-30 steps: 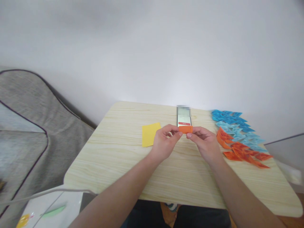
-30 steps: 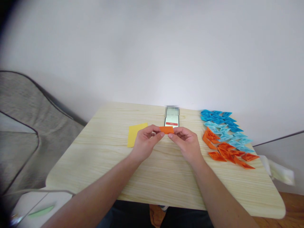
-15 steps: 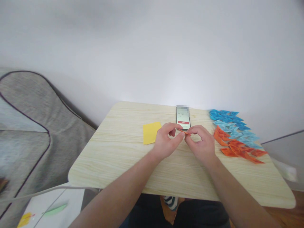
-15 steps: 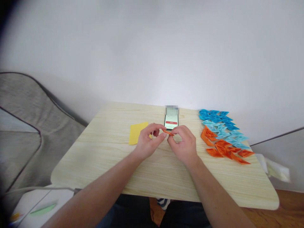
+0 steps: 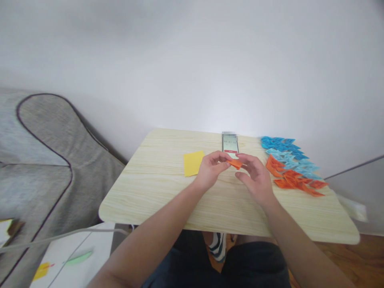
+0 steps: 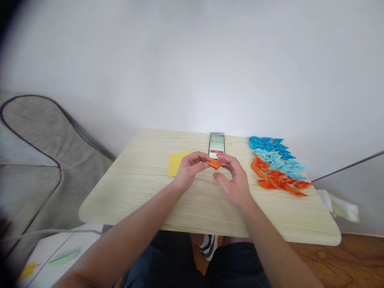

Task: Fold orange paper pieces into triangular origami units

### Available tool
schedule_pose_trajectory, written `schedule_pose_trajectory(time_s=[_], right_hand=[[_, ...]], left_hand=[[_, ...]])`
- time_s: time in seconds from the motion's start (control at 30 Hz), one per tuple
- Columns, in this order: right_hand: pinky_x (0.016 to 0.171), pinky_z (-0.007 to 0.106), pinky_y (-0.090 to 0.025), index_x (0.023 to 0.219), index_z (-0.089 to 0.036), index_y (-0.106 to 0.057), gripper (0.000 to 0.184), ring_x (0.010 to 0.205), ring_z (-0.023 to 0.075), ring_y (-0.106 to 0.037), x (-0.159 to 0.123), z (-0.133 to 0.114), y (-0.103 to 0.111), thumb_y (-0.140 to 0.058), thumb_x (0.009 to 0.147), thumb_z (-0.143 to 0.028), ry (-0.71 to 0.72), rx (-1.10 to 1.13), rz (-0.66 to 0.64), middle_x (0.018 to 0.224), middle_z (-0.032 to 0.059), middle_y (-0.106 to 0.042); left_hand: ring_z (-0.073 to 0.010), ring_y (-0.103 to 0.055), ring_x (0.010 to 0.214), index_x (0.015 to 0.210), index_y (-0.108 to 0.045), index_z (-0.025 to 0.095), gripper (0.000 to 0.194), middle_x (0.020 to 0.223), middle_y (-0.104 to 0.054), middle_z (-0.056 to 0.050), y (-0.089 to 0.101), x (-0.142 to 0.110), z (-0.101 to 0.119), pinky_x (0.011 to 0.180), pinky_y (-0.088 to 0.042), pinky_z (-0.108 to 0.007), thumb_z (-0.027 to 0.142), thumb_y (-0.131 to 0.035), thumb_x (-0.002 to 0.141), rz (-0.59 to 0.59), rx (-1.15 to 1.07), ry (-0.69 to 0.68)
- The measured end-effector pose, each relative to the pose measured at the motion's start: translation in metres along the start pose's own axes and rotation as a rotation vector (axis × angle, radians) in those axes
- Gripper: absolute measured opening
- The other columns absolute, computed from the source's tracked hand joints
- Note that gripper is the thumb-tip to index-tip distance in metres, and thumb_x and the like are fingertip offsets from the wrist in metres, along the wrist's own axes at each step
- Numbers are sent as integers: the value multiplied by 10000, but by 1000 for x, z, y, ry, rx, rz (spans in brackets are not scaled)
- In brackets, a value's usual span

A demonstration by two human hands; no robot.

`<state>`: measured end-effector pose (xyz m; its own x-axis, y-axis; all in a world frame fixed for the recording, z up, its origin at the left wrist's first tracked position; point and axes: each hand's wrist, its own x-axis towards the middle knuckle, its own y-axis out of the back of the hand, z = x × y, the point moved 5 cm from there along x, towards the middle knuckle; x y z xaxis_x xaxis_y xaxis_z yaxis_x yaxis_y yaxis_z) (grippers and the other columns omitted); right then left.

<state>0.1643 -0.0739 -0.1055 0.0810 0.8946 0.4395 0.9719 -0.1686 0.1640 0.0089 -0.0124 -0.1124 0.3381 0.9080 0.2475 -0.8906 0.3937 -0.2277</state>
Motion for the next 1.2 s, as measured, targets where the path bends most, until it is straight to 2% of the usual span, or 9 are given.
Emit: schedule_pose_trajectory(time_s=[0.13, 0.27, 0.43, 0.7, 0.8, 0.9, 0.97, 1.07, 1.2], right_hand=[[917, 448, -585, 1224, -298, -657, 349, 1095, 255, -699, -13, 8, 2, -666, 884, -218, -133, 184, -4, 1238, 70, -716], [896, 405, -578, 1169, -304, -675, 308, 1083, 239, -694, -28, 8, 6, -698, 872, -227, -193, 240, 59, 1158, 42, -730], [866, 372, -561, 1072, -264, -750, 216, 935, 211, -700, -55, 2, 6, -755, 857, -243, -273, 194, 56, 993, 32, -764], [895, 384, -574, 1074, -283, -778, 202, 960, 222, -727, -93, -1, -8, -785, 875, -323, -368, 120, -29, 1053, 34, -797], [948, 415, -560, 1112, -305, -770, 183, 1026, 232, -711, -96, -2, -9, -727, 935, -322, -261, -53, -89, 1118, 38, -779], [997, 458, -531, 1091, -307, -779, 165, 1103, 252, -663, -95, -8, -11, -677, 968, -266, 5, -346, -165, 1144, 54, -748], [998, 483, -518, 1063, -293, -786, 161, 1122, 269, -631, -95, -9, -13, -669, 968, -237, 135, -509, -218, 1139, 69, -732], [955, 489, -520, 1040, -277, -782, 142, 1085, 273, -621, -96, -6, -15, -666, 969, -234, 182, -637, -280, 1100, 73, -725], [912, 474, -522, 1036, -275, -766, 114, 1034, 266, -625, -95, -4, -15, -677, 967, -251, 165, -649, -294, 1046, 62, -732]], left_hand=[[-177, -673, 788, 865, -745, 164, 158, 831, -744, -37, -8, -5, 9, 782, -507, -320, 231, -773, 724, -40, -56, 24], [-167, -666, 794, 869, -742, 158, 175, 836, -739, -35, -14, -18, 13, 775, -501, -303, 168, -744, 694, -49, -79, 50], [-152, -654, 802, 879, -737, 161, 180, 856, -735, -28, -16, -51, 6, 784, -493, -291, 146, -709, 702, -8, -54, 99], [-180, -628, 902, 935, -759, 197, 207, 934, -741, -24, -4, -105, 11, 892, -459, -335, 105, -715, 755, 94, 201, 112], [-204, -640, 965, 944, -762, 230, 150, 951, -750, -17, -1, -116, 15, 944, -468, -372, 159, -728, 817, 125, 490, 35], [-235, -625, 1042, 949, -785, 293, 104, 999, -775, 1, -1, -126, 14, 989, -428, -432, 235, -744, 873, 98, 849, -34], [-253, -602, 1087, 936, -796, 324, 85, 1052, -765, 2, -1, -131, 12, 998, -394, -465, 272, -746, 892, 76, 1046, -59], [-250, -586, 1085, 960, -785, 315, 78, 1074, -741, -9, 1, -134, 11, 967, -390, -460, 284, -740, 904, 35, 1176, -58], [-245, -584, 1040, 947, -767, 276, 50, 1036, -743, -26, 5, -132, 10, 909, -402, -440, 285, -734, 912, -25, 1195, -52]])
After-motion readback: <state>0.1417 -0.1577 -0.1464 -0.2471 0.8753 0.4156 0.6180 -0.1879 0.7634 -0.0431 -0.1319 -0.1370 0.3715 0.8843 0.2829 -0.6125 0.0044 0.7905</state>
